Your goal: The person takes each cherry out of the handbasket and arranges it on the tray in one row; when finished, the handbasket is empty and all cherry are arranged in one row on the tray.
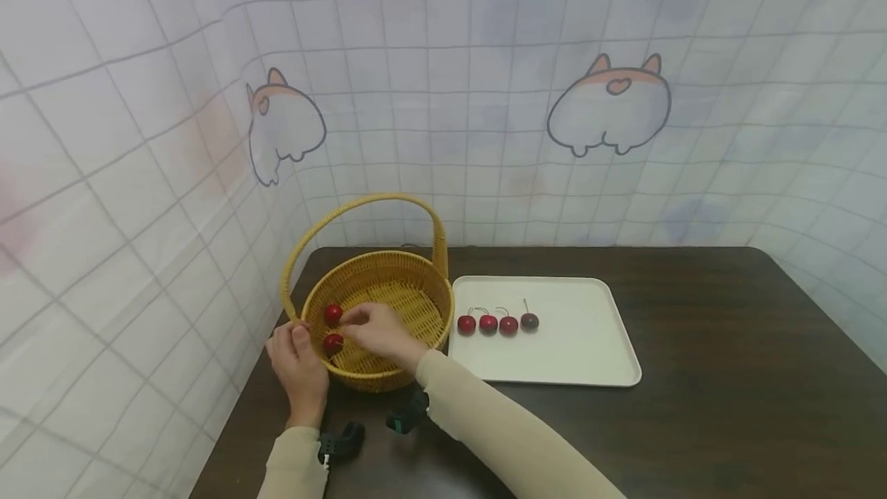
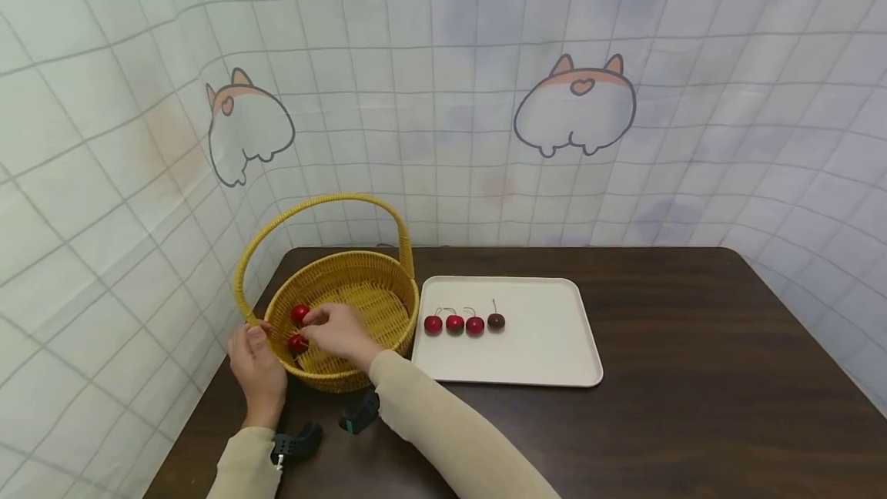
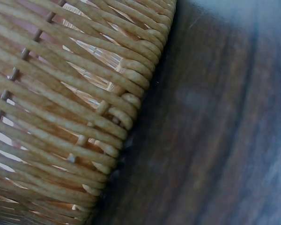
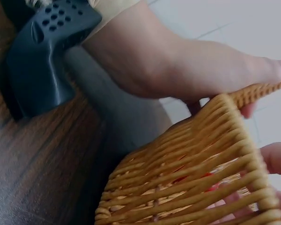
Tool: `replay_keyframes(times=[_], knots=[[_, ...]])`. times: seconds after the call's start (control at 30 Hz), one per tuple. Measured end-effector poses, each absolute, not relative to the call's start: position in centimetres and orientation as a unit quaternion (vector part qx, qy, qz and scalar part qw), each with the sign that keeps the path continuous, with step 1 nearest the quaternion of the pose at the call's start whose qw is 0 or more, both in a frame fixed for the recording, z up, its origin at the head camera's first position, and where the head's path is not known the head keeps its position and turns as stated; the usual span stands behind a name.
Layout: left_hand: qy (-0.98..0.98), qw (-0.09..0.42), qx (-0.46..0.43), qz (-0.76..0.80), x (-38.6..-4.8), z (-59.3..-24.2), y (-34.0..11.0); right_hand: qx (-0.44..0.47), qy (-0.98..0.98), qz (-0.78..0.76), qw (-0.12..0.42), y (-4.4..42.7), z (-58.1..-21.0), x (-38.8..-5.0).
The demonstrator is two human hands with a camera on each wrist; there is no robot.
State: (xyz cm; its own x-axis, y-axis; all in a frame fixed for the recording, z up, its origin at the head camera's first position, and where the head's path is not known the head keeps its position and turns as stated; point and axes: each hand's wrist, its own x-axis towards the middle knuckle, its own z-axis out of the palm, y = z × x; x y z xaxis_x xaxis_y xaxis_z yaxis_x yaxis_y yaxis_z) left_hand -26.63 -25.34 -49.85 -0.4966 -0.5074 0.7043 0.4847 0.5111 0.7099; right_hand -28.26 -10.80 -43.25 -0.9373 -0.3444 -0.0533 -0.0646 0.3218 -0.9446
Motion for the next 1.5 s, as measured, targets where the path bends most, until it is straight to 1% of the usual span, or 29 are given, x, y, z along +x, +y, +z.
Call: replay_keyframes(times=[0.27,0.43,0.67,1.0,1.17,1.37,1.5], knots=[[-0.713,0.498,0.011,-0.493,-26.3,-49.9,-25.1,-0.141,0.837,-0.506,0.152,-12.0,-43.6,-28.5],[-0.712,0.506,0.007,-0.488,-26.5,-49.7,-25.1,-0.182,0.863,-0.445,0.156,-12.4,-43.8,-28.7],[-0.709,0.512,-0.001,-0.486,-26.7,-49.4,-25.3,-0.232,0.859,-0.409,0.204,-12.6,-43.5,-28.8],[-0.714,0.5,0.005,-0.49,-26.6,-49.7,-25.1,-0.257,0.868,-0.382,0.187,-12.4,-44.3,-28.9],[-0.713,0.499,0.007,-0.493,-26.7,-49.7,-25.2,-0.265,0.864,-0.382,0.194,-12.3,-44.3,-29.0],[-0.716,0.499,0.007,-0.489,-26.7,-49.5,-25.2,-0.251,0.855,-0.408,0.2,-11.8,-44.2,-29.0],[-0.716,0.502,0.002,-0.486,-26.6,-49.5,-25.3,-0.232,0.855,-0.425,0.187,-10.9,-43.8,-29.0]])
